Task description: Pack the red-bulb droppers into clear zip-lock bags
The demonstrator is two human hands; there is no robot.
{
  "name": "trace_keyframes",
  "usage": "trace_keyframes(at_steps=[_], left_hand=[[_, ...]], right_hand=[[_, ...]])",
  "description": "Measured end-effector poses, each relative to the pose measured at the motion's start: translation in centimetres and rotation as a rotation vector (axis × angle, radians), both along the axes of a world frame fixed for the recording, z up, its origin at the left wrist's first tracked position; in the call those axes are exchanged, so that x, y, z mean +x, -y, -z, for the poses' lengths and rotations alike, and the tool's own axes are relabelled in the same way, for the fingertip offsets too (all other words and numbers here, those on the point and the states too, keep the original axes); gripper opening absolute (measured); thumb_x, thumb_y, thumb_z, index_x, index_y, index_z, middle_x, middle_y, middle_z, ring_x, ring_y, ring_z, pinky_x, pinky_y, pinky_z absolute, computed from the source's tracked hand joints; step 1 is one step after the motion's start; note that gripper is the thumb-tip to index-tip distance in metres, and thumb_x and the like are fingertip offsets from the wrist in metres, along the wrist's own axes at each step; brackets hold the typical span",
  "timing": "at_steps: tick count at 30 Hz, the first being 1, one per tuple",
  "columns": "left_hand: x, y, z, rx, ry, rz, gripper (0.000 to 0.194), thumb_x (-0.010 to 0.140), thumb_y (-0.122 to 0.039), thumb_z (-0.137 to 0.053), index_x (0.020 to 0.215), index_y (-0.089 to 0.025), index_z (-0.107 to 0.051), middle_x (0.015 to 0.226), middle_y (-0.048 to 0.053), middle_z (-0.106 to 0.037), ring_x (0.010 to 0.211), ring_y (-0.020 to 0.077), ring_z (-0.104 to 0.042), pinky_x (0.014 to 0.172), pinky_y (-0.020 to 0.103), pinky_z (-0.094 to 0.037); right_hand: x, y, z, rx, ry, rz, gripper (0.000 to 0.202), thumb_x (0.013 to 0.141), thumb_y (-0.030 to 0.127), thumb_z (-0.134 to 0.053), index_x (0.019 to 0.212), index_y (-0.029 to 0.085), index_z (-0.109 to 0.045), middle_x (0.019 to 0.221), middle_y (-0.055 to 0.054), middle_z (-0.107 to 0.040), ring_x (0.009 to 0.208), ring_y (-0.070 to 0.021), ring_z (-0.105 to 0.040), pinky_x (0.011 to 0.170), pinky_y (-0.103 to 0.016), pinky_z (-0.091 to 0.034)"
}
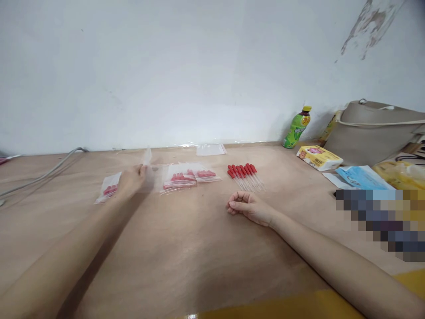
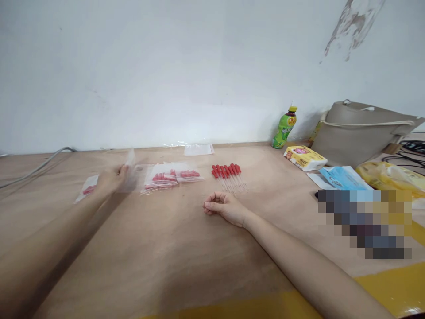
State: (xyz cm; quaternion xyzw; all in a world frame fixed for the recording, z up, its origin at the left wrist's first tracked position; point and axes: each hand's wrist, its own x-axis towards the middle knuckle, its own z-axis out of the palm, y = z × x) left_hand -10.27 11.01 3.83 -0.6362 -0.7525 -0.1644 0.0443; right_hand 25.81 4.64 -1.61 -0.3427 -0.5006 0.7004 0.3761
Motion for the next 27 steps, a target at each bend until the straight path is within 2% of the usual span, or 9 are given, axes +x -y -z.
trace_keyframes(at_steps=[3, 5, 6, 9, 11, 14, 17, 24, 27], left_hand=[[1.1, 1.9, -2.0, 0.078, 0.054, 0.17, 0.046, 0.093, -0.038, -0.019, 0.12, -0.02, -0.052, 0.118, 0.004, -0.058, 0.112, 0.0255, -0.05, 0.092, 0.034, -0.039], [2.4, 3.6, -2.9, 0.051, 0.084, 0.35, 0.041, 0.091, -0.041, -0.03, 0.12, -0.025, -0.054, 0.128, -0.003, -0.051, 0.121, 0.0222, -0.043, 0.1, 0.032, -0.034], [3.2, 4.6, -3.1, -0.007, 0.123, 0.509, 0.041, 0.09, -0.042, -0.034, 0.12, -0.025, -0.055, 0.13, -0.002, -0.049, 0.124, 0.0234, -0.039, 0.103, 0.035, -0.03], [5.8, 7.3, -2.3, -0.193, 0.17, 0.883, 0.039, 0.086, -0.046, -0.044, 0.12, -0.029, -0.056, 0.131, -0.001, -0.048, 0.124, 0.0247, -0.039, 0.107, 0.041, -0.024], [7.4, 8.7, -0.9, -0.286, 0.135, 1.004, 0.042, 0.088, -0.044, -0.044, 0.128, -0.033, -0.045, 0.138, 0.0, -0.039, 0.128, 0.0238, -0.034, 0.107, 0.042, -0.023], [9.1, 9.8, 1.6, -0.359, 0.037, 1.072, 0.055, 0.088, -0.046, -0.045, 0.137, -0.03, -0.029, 0.145, 0.004, -0.021, 0.133, 0.0253, -0.02, 0.108, 0.045, -0.018], [9.5, 9.8, 3.0, -0.312, 0.001, 1.121, 0.057, 0.088, -0.047, -0.044, 0.139, -0.031, -0.024, 0.146, 0.004, -0.017, 0.134, 0.0255, -0.017, 0.109, 0.048, -0.009], [9.2, 8.8, 2.6, -0.315, 0.072, 1.143, 0.051, 0.086, -0.043, -0.049, 0.134, -0.033, -0.034, 0.144, 0.002, -0.024, 0.133, 0.0259, -0.022, 0.108, 0.048, -0.012], [9.3, 8.4, 3.2, -0.226, 0.182, 1.002, 0.041, 0.09, -0.04, -0.042, 0.129, -0.029, -0.045, 0.14, 0.003, -0.035, 0.131, 0.0245, -0.028, 0.107, 0.045, -0.021]], right_hand=[[0.4, -0.6, -0.6, 0.086, 0.126, 0.056, 0.028, 0.058, 0.037, -0.074, 0.069, 0.017, -0.057, 0.063, 0.002, -0.058, 0.052, -0.0076, -0.051, 0.054, -0.023, -0.04], [1.1, -1.6, -1.3, 0.264, 0.306, 0.189, 0.024, 0.061, 0.037, -0.071, 0.069, 0.017, -0.058, 0.06, 0.002, -0.057, 0.05, -0.0086, -0.048, 0.05, -0.023, -0.037], [1.5, -2.2, -1.7, 0.378, 0.427, 0.278, 0.022, 0.062, 0.036, -0.069, 0.068, 0.018, -0.059, 0.059, 0.001, -0.057, 0.05, -0.0096, -0.048, 0.05, -0.024, -0.036], [2.4, -4.1, -2.7, 0.646, 0.811, 0.482, 0.017, 0.068, 0.034, -0.061, 0.066, 0.018, -0.061, 0.058, 0.0, -0.058, 0.053, -0.0123, -0.049, 0.051, -0.025, -0.034], [2.4, -5.2, -3.0, 0.71, 0.997, 0.509, 0.017, 0.07, 0.033, -0.058, 0.064, 0.018, -0.061, 0.061, -0.001, -0.06, 0.056, -0.0133, -0.051, 0.051, -0.024, -0.033], [1.4, -6.6, -2.9, 0.725, 1.153, 0.52, 0.017, 0.07, 0.033, -0.057, 0.063, 0.019, -0.061, 0.068, -0.003, -0.064, 0.065, -0.0154, -0.056, 0.055, -0.024, -0.034], [0.1, -7.6, -2.5, 0.685, 1.294, 0.517, 0.017, 0.07, 0.033, -0.057, 0.064, 0.018, -0.062, 0.073, -0.006, -0.065, 0.072, -0.0191, -0.058, 0.059, -0.026, -0.036], [-1.2, -8.7, -2.5, 0.541, 1.343, 0.521, 0.016, 0.07, 0.029, -0.057, 0.064, 0.016, -0.064, 0.071, -0.01, -0.065, 0.073, -0.0211, -0.06, 0.058, -0.026, -0.038], [-1.0, -9.0, -2.6, 0.548, 1.252, 0.517, 0.019, 0.069, 0.03, -0.058, 0.057, 0.016, -0.061, 0.063, -0.009, -0.062, 0.066, -0.0198, -0.059, 0.055, -0.026, -0.037]])
